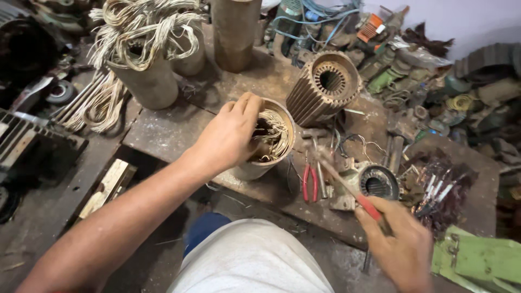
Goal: The person uses pliers to pull and cut copper windings from a cylindrical motor stator. They repeatedly pull out sections of wire, cut them, and place the removed copper into a nearby container.
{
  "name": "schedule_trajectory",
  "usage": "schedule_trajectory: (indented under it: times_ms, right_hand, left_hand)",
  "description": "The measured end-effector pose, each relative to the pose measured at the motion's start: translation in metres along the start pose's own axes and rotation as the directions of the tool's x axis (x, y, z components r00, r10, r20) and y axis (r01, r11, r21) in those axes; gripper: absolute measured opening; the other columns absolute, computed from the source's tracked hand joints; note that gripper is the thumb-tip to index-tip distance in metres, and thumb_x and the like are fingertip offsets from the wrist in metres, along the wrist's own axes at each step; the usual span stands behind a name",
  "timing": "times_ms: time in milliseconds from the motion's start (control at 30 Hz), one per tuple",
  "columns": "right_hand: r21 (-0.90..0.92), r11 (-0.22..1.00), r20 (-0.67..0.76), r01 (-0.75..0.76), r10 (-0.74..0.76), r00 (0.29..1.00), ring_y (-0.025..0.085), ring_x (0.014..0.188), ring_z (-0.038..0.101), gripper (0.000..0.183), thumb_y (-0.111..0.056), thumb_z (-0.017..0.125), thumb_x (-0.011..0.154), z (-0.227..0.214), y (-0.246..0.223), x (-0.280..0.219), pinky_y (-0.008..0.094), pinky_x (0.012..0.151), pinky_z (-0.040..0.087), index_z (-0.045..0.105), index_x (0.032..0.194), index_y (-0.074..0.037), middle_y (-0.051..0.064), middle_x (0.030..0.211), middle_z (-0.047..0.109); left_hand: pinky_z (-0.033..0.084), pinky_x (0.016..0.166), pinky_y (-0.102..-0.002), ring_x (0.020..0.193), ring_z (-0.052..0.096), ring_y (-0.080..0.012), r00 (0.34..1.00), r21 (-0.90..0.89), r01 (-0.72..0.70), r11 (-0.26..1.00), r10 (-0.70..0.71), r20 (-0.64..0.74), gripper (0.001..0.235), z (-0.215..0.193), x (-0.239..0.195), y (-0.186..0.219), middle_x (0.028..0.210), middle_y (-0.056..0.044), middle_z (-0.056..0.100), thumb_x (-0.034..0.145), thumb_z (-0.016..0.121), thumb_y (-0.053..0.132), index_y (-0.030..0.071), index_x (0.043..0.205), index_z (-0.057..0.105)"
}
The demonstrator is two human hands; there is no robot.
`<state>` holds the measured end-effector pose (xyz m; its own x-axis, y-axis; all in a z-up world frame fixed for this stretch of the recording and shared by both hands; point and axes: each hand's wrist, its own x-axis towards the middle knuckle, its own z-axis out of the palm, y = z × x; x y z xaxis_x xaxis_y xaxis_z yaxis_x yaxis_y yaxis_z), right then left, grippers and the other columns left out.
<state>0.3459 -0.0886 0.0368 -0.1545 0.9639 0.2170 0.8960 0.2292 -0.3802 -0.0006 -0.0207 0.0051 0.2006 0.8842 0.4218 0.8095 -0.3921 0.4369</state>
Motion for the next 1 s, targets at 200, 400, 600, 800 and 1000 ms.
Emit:
schedule_trajectory:
  times_ms: [200, 400, 600, 800, 1000]
  right_hand:
    - [-0.171, 0.880, 0.147, 0.443, -0.422, 0.894, 0.025, 0.055, 0.060, 0.038, -0.019, 0.075, 0.083, -0.049, -0.082, 0.040, 0.041, 0.053, 0.050, 0.074, 0.120, -0.013, 0.008, 0.068, 0.058]
    - [-0.478, 0.767, 0.564, 0.428, -0.106, 0.819, 0.023, 0.060, 0.067, 0.043, -0.039, 0.065, 0.090, -0.062, -0.150, 0.099, 0.038, 0.057, 0.056, 0.072, 0.131, -0.028, 0.002, 0.078, 0.066]
    - [-0.517, 0.619, 0.731, 0.591, -0.040, 0.681, 0.033, 0.066, 0.071, 0.040, -0.050, 0.063, 0.090, -0.050, -0.215, 0.164, 0.045, 0.061, 0.059, 0.076, 0.118, -0.025, 0.007, 0.082, 0.071]
    - [-0.578, 0.441, 0.813, 0.687, 0.246, 0.527, 0.031, 0.071, 0.072, 0.042, -0.059, 0.054, 0.096, -0.018, -0.271, 0.213, 0.043, 0.067, 0.060, 0.077, 0.104, -0.024, 0.009, 0.078, 0.072]
    - [-0.510, 0.401, 0.860, 0.761, 0.256, 0.442, 0.031, 0.068, 0.071, 0.042, -0.059, 0.052, 0.094, 0.002, -0.263, 0.246, 0.043, 0.066, 0.059, 0.077, 0.098, -0.025, 0.008, 0.072, 0.072]
  left_hand:
    - [0.048, 0.098, -0.052, 0.120, 0.053, -0.0505, 0.990, -0.127, 0.068, 0.990, -0.051, 0.129, 0.075, -0.009, -0.007, -0.017, 0.144, -0.030, 0.047, 0.063, 0.089, 0.023, 0.001, 0.126, 0.053]
    - [0.050, 0.098, -0.050, 0.116, 0.056, -0.0478, 0.981, -0.177, 0.093, 0.980, -0.059, 0.185, 0.043, -0.001, 0.002, -0.023, 0.142, -0.029, 0.048, 0.065, 0.085, 0.013, 0.002, 0.104, 0.071]
    - [0.051, 0.094, -0.050, 0.113, 0.056, -0.0509, 0.992, -0.316, 0.046, 0.948, -0.005, 0.128, 0.029, 0.001, 0.005, -0.035, 0.140, -0.033, 0.047, 0.062, 0.081, 0.007, 0.001, 0.090, 0.076]
    - [0.050, 0.096, -0.051, 0.112, 0.056, -0.0525, 0.997, -0.349, 0.009, 0.937, 0.019, 0.079, 0.027, 0.009, -0.001, -0.045, 0.138, -0.037, 0.047, 0.060, 0.076, 0.004, -0.002, 0.087, 0.075]
    - [0.048, 0.099, -0.056, 0.113, 0.056, -0.0536, 0.999, -0.373, 0.029, 0.927, -0.016, 0.036, 0.019, 0.017, 0.000, -0.040, 0.140, -0.038, 0.047, 0.066, 0.068, 0.000, -0.005, 0.084, 0.071]
